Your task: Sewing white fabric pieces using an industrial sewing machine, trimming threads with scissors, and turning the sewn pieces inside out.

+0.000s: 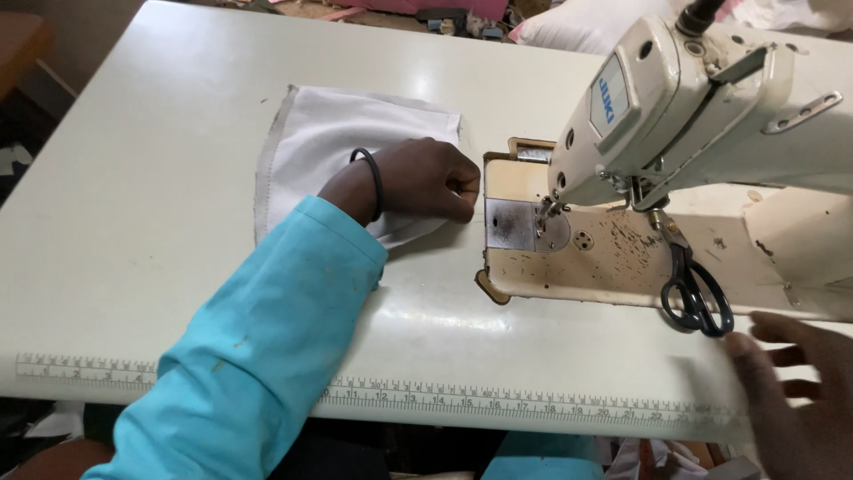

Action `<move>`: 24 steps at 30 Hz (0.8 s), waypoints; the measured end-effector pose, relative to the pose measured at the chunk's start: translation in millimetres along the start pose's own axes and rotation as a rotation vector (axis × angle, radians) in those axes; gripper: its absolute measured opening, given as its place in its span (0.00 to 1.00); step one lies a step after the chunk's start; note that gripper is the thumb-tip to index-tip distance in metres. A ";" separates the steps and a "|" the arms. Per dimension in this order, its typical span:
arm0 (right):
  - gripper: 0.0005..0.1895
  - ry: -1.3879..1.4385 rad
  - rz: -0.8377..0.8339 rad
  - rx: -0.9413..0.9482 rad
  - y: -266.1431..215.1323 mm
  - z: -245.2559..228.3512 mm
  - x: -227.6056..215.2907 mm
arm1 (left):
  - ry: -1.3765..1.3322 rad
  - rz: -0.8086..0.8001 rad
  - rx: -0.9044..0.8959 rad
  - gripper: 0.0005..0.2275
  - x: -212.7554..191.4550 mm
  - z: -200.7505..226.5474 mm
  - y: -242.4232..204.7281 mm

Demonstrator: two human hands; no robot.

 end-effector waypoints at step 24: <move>0.21 0.795 -0.249 0.563 -43.1 118.6 44.8 | 0.006 0.062 0.136 0.07 8.8 0.0 3.2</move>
Point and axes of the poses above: each hand's wrist, its own y-axis towards the middle knuckle, its own x-axis out of the palm, z = x × y, the point moved 3 cm from there along y, towards the middle knuckle, and after that the axes turned 5 degrees about -z, right-handed, at the moved point
